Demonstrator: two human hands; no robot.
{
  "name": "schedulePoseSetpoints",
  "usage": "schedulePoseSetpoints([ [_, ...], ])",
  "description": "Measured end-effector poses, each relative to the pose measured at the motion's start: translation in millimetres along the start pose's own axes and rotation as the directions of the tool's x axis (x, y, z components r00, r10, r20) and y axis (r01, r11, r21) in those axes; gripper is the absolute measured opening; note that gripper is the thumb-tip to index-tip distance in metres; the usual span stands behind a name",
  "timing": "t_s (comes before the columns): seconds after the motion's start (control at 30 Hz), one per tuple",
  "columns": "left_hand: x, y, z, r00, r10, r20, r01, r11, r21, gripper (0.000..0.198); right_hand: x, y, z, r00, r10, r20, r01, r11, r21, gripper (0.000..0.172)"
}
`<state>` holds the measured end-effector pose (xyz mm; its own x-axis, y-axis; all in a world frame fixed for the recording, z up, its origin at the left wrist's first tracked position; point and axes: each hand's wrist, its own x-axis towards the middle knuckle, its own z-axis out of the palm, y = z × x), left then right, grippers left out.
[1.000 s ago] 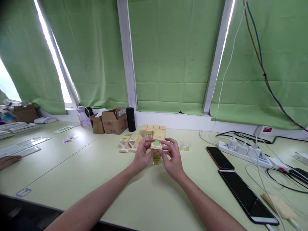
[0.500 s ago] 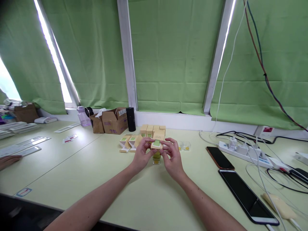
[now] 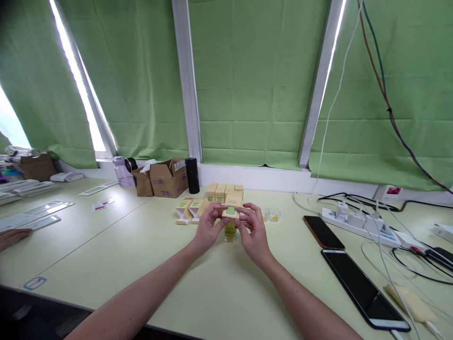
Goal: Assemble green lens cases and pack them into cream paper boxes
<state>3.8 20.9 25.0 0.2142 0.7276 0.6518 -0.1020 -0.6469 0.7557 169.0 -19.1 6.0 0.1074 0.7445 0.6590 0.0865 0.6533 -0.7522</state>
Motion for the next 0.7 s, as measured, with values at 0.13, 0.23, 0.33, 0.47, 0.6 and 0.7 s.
schedulePoseSetpoints([
  [0.13, -0.4, 0.3, -0.5, 1.0, 0.021, 0.004, -0.021, 0.999, 0.038, 0.025, 0.0, -1.0, 0.4, 1.0, -0.005, 0.0, 0.005, 1.0, 0.004, 0.027],
  [0.23, -1.7, 2.6, -1.8, 0.999, 0.028, 0.032, -0.03, 0.997, 0.064, 0.029, -0.3, -1.6, 0.8, 1.0, -0.005, 0.004, 0.005, 1.0, -0.001, 0.029],
  [0.33, -2.8, 5.4, -3.1, 0.998, 0.036, 0.052, -0.04, 0.996, 0.084, 0.034, -0.7, -2.0, 1.0, 1.0, -0.014, 0.01, 0.014, 1.0, -0.027, 0.032],
  [0.47, -3.4, 8.3, -3.5, 0.997, 0.075, 0.031, -0.08, 0.976, 0.205, 0.035, -0.6, -2.3, 1.0, 0.999, -0.038, 0.022, 0.04, 0.994, -0.101, 0.035],
  [0.6, -5.3, 9.7, -1.8, 0.986, 0.16, 0.041, -0.164, 0.926, 0.34, 0.039, -0.3, -1.0, 1.8, 0.997, -0.06, 0.051, 0.067, 0.988, -0.142, 0.038],
  [0.7, -7.1, 9.6, -0.6, 0.978, 0.204, 0.052, -0.208, 0.891, 0.403, 0.044, -1.8, 0.1, 2.5, 0.995, -0.062, 0.076, 0.075, 0.979, -0.191, 0.041],
])
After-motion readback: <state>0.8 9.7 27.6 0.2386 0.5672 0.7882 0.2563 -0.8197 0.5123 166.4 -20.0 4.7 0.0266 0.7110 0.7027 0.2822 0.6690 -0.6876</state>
